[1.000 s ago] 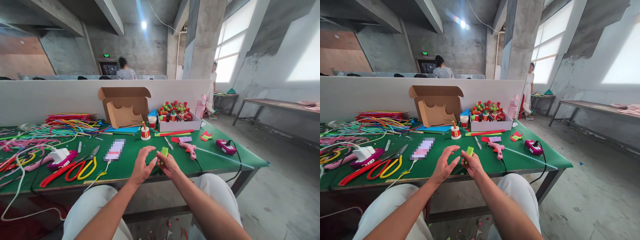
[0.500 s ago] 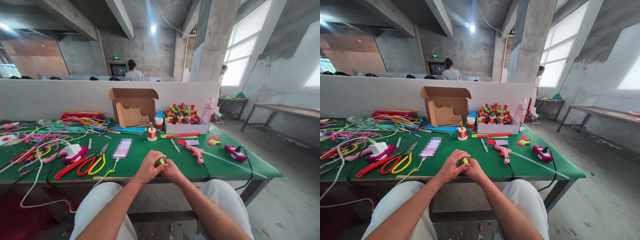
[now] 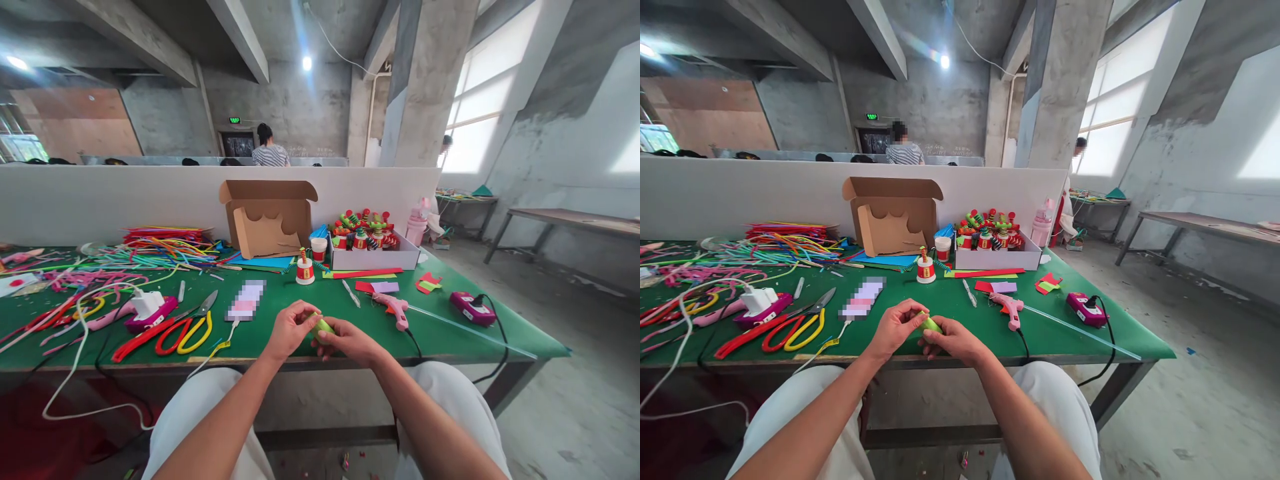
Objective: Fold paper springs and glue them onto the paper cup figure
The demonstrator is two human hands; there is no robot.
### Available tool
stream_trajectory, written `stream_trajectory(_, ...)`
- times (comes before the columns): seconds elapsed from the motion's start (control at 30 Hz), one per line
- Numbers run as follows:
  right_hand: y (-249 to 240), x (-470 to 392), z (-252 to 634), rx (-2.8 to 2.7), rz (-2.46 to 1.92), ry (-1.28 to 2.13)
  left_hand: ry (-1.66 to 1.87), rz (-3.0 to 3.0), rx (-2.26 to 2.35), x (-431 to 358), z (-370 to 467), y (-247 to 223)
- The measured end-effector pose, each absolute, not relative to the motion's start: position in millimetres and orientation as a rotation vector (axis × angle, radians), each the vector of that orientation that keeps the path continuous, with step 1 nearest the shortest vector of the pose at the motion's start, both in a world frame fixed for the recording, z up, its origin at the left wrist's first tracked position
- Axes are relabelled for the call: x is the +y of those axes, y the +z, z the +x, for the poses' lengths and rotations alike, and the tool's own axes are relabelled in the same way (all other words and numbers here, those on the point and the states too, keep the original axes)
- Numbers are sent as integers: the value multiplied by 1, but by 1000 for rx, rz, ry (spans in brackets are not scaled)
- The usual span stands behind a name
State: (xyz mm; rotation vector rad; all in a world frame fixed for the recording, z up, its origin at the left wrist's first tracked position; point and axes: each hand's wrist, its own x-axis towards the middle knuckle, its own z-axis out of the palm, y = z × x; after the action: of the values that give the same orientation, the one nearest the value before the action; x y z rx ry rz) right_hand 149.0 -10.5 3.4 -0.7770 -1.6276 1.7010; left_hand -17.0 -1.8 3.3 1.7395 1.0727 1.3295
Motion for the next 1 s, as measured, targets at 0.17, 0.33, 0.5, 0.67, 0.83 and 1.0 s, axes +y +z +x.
stream_trajectory(0.17,-4,-5,151,-1626,-778,1717,1227,1666,961,-3,-15,2)
stream_trajectory(0.33,-9,-2,150,-1587,-863,1638,1206,1603,995,-2,-15,2)
stream_trajectory(0.5,-6,-3,149,-1597,-903,1400,1217,1537,1044,2,-16,0)
stream_trajectory(0.67,-8,-4,145,-1663,-971,1131,1254,1401,1101,2,-15,1)
stream_trajectory(0.83,-13,3,146,-1568,-945,1132,1286,1310,986,1,-16,3)
stream_trajectory(1.0,-14,2,147,-1654,-927,925,1291,1139,985,4,-17,2)
